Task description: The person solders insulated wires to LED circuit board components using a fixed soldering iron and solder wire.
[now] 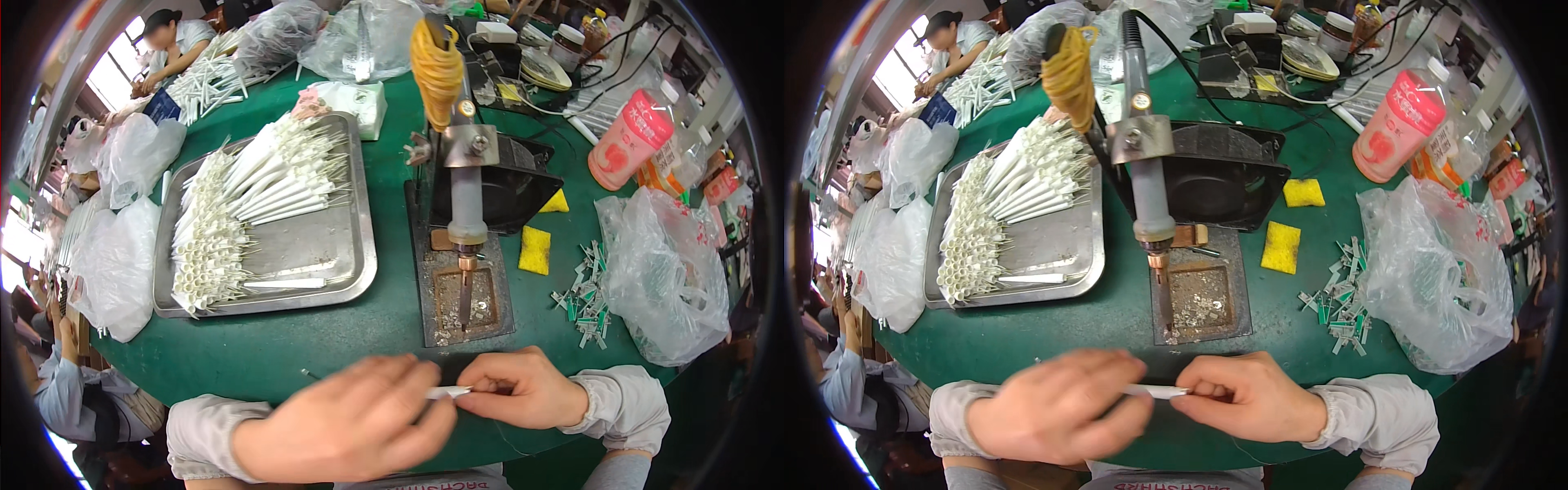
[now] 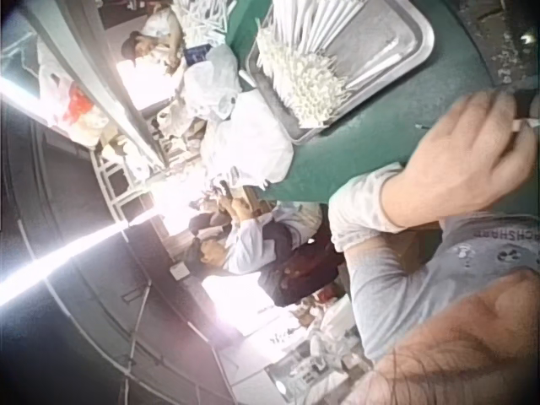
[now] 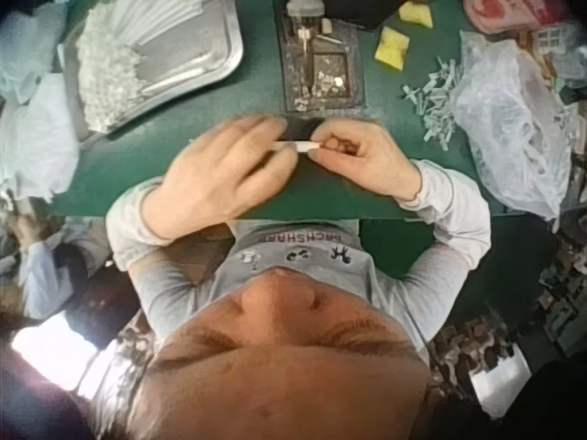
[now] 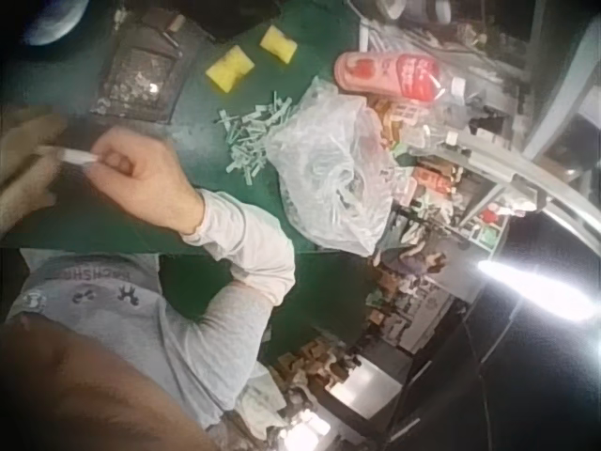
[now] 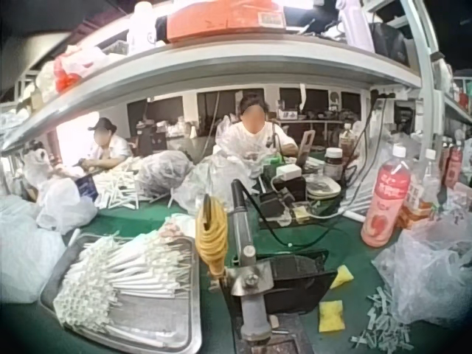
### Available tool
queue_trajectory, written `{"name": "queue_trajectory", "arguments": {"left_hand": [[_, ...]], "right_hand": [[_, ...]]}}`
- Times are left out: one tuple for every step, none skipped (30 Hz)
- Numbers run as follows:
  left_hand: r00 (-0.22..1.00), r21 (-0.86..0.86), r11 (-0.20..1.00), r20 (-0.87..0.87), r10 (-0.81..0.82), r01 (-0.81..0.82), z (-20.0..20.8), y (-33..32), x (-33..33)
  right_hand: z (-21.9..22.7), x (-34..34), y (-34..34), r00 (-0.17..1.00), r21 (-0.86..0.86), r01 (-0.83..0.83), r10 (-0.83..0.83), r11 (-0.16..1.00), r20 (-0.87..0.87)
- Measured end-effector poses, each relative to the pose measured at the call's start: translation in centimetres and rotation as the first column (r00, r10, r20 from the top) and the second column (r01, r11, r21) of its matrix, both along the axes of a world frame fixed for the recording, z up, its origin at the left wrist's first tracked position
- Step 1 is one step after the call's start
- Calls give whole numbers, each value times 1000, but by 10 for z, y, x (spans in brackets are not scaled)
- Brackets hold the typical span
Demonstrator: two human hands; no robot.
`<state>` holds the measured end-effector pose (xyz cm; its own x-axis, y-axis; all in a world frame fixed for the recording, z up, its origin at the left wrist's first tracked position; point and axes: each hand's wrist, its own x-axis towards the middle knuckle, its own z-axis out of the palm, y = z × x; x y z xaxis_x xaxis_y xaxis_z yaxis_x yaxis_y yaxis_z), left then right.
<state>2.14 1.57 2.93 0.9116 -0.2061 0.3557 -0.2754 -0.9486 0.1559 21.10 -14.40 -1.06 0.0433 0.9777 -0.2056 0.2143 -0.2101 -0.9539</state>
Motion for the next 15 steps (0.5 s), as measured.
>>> {"name": "queue_trajectory", "arguments": {"left_hand": [[993,30,996,-86,84,-81,8,8,-5],[979,83,984,-112,169,-160,17,15,-11],[957,120,965,-147,251,-234,22,21,-15],[926,161,938,-177,332,-306,26,25,-20],[924,167,935,-175,340,-313,25,26,-22],[907,220,912,-169,386,-347,22,28,-24],[889,269,886,-163,428,-378,20,29,-26],[888,270,885,-163,431,-380,20,30,-27],[895,292,892,-183,406,-345,20,31,-27],[903,312,899,-201,379,-308,20,32,-27],[904,312,899,-200,378,-307,19,33,-27],[920,291,912,-175,350,-291,16,34,-27],[934,271,922,-151,324,-276,15,34,-27],[933,271,922,-152,325,-277,16,33,-27],[925,284,917,-176,336,-279,18,32,-25]], "right_hand": [[3,3,-3,999,-14,32,-33,999,-11],[1,6,-4,1000,-8,24,-24,1000,-12],[-3,9,-5,993,-42,59,-63,997,-98],[-5,11,-7,978,-77,90,-102,993,-182],[-4,12,-7,971,-85,94,-110,992,-211],[-4,13,-6,972,-79,88,-103,993,-211],[-4,14,-7,965,-85,99,-117,991,-234],[-4,14,-7,958,-92,111,-131,990,-256],[-5,14,-8,958,-92,109,-129,990,-256],[-6,14,-8,960,-78,118,-134,990,-248],[-7,14,-8,961,-64,127,-139,990,-240],[-7,15,-8,961,-65,129,-141,990,-238],[-6,15,-7,974,-43,129,-134,991,-183],[-5,15,-7,983,-22,127,-129,992,-128],[-3,15,-5,983,-23,126,-128,992,-129]]}}
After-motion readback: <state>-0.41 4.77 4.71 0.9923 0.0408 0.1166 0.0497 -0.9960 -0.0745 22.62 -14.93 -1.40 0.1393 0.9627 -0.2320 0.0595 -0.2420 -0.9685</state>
